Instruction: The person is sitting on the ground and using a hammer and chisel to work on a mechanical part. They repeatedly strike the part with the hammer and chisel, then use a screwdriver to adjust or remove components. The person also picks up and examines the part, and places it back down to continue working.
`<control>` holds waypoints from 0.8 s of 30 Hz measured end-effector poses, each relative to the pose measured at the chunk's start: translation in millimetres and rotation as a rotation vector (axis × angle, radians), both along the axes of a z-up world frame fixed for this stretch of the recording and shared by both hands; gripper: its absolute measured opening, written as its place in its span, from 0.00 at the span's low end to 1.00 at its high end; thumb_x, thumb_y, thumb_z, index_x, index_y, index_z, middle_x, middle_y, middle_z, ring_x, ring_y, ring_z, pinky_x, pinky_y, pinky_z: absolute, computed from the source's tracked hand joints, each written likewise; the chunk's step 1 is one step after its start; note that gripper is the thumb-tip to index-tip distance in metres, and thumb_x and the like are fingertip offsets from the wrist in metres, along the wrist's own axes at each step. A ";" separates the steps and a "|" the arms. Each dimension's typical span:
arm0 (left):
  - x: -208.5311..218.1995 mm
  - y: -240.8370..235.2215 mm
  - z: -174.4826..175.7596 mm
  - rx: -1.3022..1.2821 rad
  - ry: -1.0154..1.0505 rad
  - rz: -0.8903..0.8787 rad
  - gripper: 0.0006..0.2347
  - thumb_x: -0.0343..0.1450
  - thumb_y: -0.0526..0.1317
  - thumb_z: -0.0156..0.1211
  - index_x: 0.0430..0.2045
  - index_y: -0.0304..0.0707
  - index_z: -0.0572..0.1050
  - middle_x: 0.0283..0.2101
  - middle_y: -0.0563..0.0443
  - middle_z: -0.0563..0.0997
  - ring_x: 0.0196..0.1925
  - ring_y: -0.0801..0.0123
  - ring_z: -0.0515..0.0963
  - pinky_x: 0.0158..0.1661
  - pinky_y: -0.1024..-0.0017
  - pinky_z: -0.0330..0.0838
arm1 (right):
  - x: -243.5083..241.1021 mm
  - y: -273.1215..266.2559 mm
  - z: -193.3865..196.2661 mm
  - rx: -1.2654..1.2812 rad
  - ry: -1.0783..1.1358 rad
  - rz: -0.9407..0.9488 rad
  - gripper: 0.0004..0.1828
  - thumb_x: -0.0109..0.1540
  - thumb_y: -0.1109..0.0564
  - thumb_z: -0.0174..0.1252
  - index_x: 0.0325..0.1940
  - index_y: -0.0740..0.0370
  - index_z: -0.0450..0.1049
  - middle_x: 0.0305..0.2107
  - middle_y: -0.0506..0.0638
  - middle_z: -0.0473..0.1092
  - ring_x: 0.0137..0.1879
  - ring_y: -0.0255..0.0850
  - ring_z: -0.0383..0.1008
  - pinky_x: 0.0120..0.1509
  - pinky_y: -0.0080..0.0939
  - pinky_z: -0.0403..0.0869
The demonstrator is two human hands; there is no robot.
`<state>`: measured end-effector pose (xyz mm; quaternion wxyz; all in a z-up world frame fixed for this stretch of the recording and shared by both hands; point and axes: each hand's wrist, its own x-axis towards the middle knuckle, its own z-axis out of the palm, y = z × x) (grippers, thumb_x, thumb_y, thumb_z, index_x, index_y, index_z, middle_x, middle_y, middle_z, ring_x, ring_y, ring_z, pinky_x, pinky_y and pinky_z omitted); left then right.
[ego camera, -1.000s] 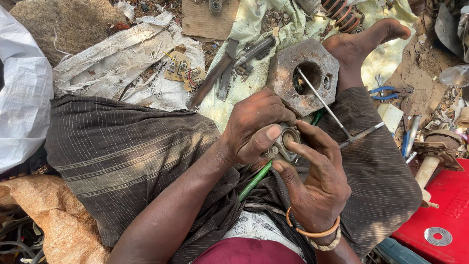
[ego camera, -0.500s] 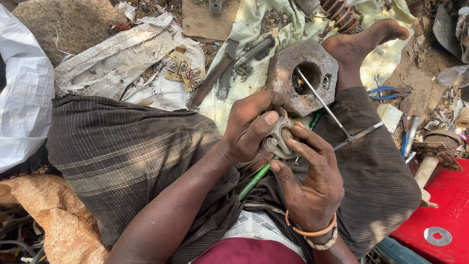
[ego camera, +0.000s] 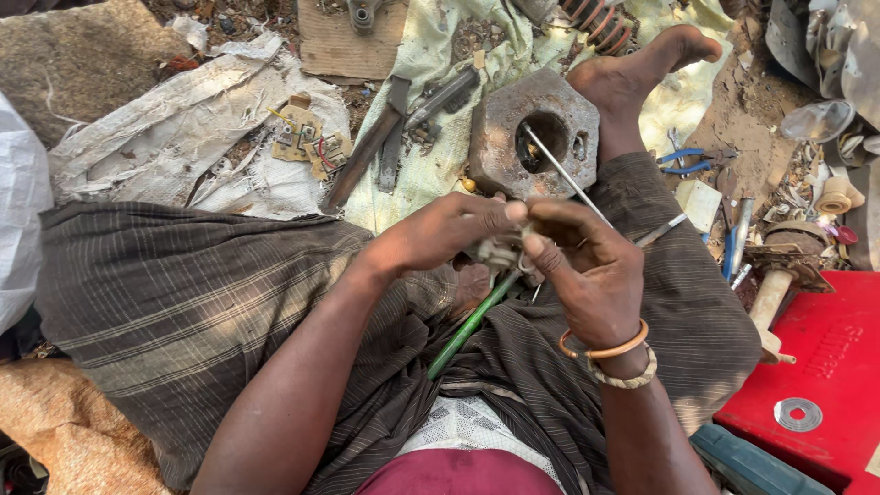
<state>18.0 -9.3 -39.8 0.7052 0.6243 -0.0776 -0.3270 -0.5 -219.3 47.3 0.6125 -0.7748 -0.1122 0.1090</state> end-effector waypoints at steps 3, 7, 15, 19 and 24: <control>10.1 -8.7 -14.4 -0.230 0.202 0.184 0.26 0.75 0.61 0.50 0.42 0.34 0.83 0.38 0.38 0.83 0.35 0.66 0.78 0.37 0.68 0.70 | 7.7 -38.6 -10.1 -0.356 -0.365 -0.258 0.18 0.70 0.52 0.66 0.59 0.64 0.76 0.58 0.56 0.75 0.61 0.43 0.77 0.66 0.41 0.79; 22.0 -4.3 -33.2 -0.377 0.404 0.401 0.25 0.75 0.57 0.44 0.50 0.32 0.76 0.40 0.44 0.80 0.38 0.67 0.80 0.40 0.64 0.80 | 12.4 -106.8 -26.8 -0.886 -0.398 -0.479 0.23 0.68 0.48 0.68 0.59 0.67 0.76 0.52 0.59 0.73 0.53 0.48 0.78 0.58 0.48 0.77; 24.0 1.7 -48.4 -0.638 0.486 0.635 0.24 0.78 0.51 0.47 0.54 0.21 0.69 0.42 0.37 0.79 0.42 0.56 0.82 0.42 0.51 0.83 | 17.6 -149.1 -93.8 -1.307 -0.328 -0.481 0.30 0.63 0.42 0.74 0.53 0.70 0.75 0.50 0.65 0.68 0.47 0.64 0.75 0.48 0.60 0.74; 22.2 6.1 -43.3 -0.684 0.476 0.643 0.25 0.75 0.49 0.47 0.55 0.19 0.68 0.47 0.28 0.80 0.48 0.44 0.84 0.51 0.47 0.82 | 25.5 -141.6 -93.6 -1.040 -0.216 -0.596 0.29 0.61 0.47 0.74 0.52 0.71 0.72 0.49 0.62 0.67 0.42 0.55 0.77 0.50 0.55 0.75; 19.8 10.4 -38.8 -0.736 0.398 0.621 0.27 0.73 0.49 0.46 0.55 0.16 0.69 0.48 0.23 0.80 0.49 0.38 0.83 0.56 0.43 0.78 | 17.2 -133.2 -101.6 -0.475 -0.130 -0.646 0.23 0.61 0.56 0.71 0.53 0.67 0.69 0.41 0.53 0.69 0.42 0.37 0.71 0.46 0.39 0.75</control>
